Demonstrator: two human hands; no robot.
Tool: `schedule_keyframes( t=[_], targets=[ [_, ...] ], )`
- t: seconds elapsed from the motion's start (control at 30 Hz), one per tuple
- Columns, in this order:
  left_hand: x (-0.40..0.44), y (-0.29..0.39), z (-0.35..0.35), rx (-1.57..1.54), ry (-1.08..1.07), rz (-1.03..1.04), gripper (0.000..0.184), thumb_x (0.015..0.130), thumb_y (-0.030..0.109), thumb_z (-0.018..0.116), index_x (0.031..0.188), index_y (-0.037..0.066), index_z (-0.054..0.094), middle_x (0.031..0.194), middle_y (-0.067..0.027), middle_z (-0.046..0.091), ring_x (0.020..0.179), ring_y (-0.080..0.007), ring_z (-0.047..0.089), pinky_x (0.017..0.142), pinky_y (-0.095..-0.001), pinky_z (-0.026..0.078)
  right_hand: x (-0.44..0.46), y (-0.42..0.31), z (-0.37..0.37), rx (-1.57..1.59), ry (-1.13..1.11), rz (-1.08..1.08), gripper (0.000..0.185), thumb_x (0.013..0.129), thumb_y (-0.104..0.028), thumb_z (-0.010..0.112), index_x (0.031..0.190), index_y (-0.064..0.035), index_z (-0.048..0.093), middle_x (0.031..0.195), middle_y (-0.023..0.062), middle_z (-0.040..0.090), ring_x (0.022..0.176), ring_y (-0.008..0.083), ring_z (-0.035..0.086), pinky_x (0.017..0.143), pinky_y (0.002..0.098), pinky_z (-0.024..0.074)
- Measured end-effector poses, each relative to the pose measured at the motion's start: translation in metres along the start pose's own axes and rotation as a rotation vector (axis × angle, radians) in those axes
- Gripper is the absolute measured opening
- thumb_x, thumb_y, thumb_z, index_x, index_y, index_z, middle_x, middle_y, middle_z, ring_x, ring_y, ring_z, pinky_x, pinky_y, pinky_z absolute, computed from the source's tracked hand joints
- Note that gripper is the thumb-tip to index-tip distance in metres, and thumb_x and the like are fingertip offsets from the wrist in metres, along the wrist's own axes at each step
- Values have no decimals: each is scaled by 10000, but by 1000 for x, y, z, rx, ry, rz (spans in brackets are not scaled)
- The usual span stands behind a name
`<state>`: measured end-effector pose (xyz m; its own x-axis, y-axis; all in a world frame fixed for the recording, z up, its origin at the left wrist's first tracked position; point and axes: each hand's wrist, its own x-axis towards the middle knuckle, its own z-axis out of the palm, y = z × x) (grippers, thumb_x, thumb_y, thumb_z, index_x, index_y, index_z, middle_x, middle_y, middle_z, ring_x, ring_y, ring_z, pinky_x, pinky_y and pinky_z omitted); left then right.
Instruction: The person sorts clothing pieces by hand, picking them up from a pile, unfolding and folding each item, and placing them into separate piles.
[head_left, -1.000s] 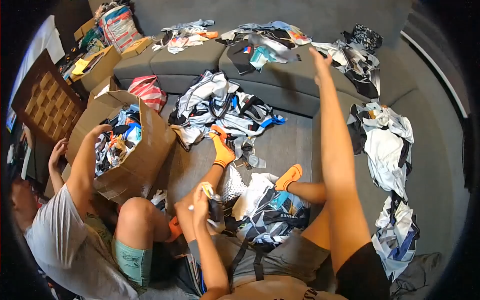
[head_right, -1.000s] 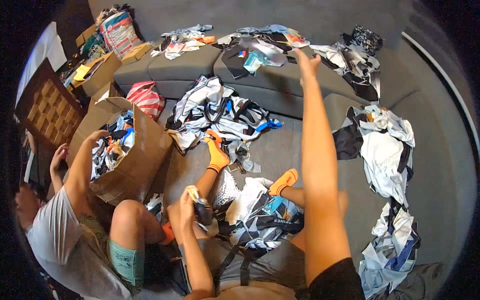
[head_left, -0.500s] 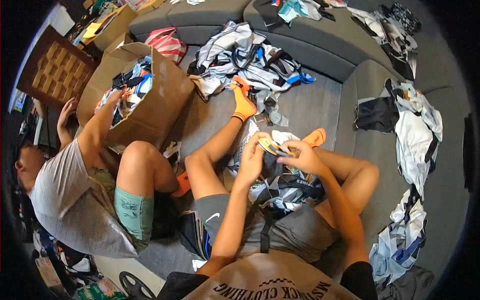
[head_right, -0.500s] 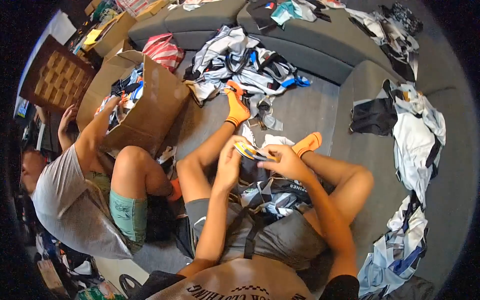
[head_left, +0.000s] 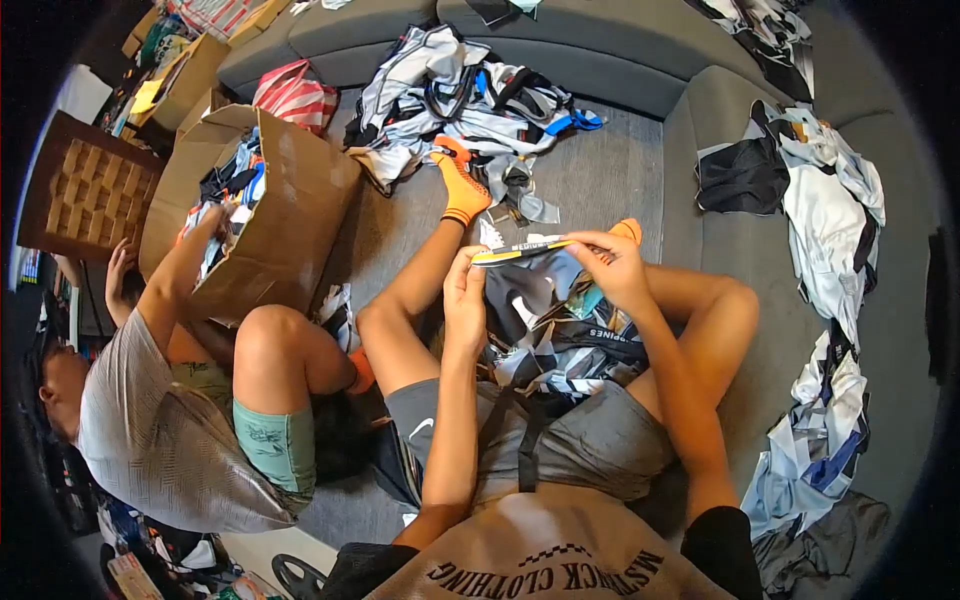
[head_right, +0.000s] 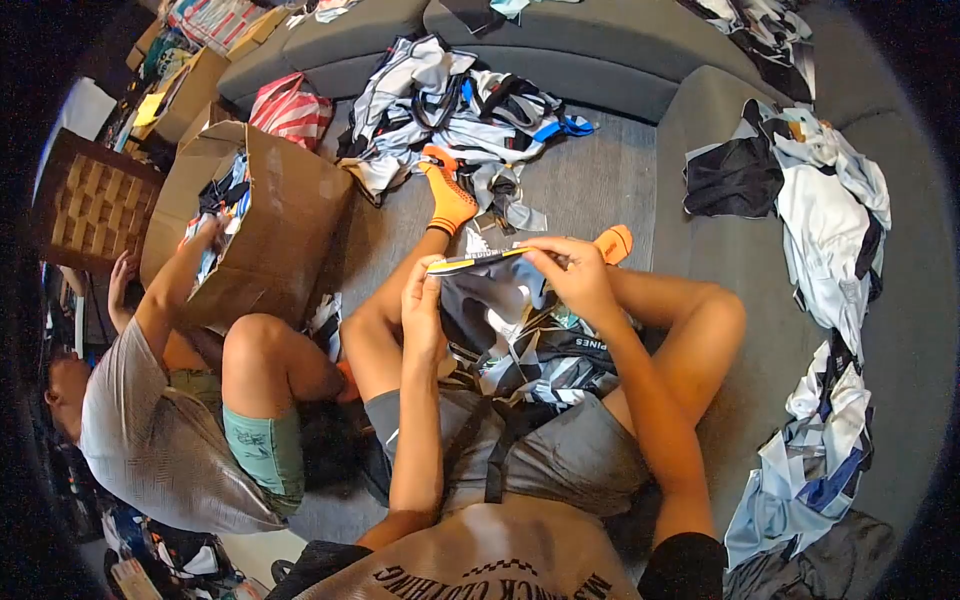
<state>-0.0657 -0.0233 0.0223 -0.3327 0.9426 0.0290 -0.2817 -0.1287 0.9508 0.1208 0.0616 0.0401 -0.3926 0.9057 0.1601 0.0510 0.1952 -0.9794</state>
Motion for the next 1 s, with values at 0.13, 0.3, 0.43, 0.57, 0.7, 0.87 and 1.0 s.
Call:
schedule_keyframes(
  t=[0.13, 0.3, 0.43, 0.57, 0.7, 0.87, 1.0],
  targets=[
    [-3, 2, -1, 33, -34, -76, 160, 930, 147, 445, 991, 36, 543, 953, -9, 550, 879, -82, 470, 823, -196, 343, 0, -3, -5, -187, 45, -109, 114, 811, -27, 591, 885, 18, 665, 777, 32, 633, 617, 75, 428, 567, 189, 341],
    [-5, 4, 4, 67, -110, -233, 170, 925, 177, 470, 943, 36, 563, 898, 12, 545, 840, -66, 458, 789, -186, 341, 2, -4, -19, -237, 14, -133, 127, 828, -64, 573, 861, 21, 663, 743, 29, 623, 633, 85, 436, 591, 195, 345],
    [-7, 5, 6, 37, -136, -315, 183, 919, 211, 493, 913, 45, 570, 859, 25, 539, 811, -49, 444, 759, -179, 337, -1, -2, -24, -101, -17, -62, 134, 831, -71, 567, 855, 26, 657, 738, 30, 616, 639, 80, 438, 601, 190, 338],
    [-8, 7, 11, 5, -184, -238, 164, 916, 165, 473, 876, 24, 549, 759, 29, 502, 709, -43, 415, 666, -149, 326, 0, 2, -26, 115, -110, 35, 108, 829, -31, 563, 874, 38, 634, 774, 39, 597, 630, 62, 453, 567, 166, 350],
    [-7, 10, 9, -31, -202, -273, 134, 888, 175, 520, 881, 46, 555, 776, 21, 520, 708, -40, 428, 654, -153, 336, 0, 0, -27, 190, -152, 23, 113, 824, -30, 576, 907, 20, 635, 771, 30, 590, 632, 59, 449, 568, 160, 340],
    [-7, 11, 12, 10, -188, -243, 84, 863, 136, 540, 872, 52, 547, 755, 21, 517, 670, -39, 425, 623, -145, 333, 0, -8, -23, 206, -221, 44, 138, 821, -32, 590, 945, 13, 631, 780, 29, 592, 631, 56, 450, 570, 150, 326],
    [-6, 12, 11, 63, -150, -205, 47, 853, 107, 543, 860, 60, 541, 751, 11, 513, 673, -52, 428, 630, -152, 340, -3, -7, -19, 175, -291, 86, 182, 816, -44, 603, 989, 11, 619, 774, 37, 587, 648, 63, 463, 592, 138, 318]
  ],
)
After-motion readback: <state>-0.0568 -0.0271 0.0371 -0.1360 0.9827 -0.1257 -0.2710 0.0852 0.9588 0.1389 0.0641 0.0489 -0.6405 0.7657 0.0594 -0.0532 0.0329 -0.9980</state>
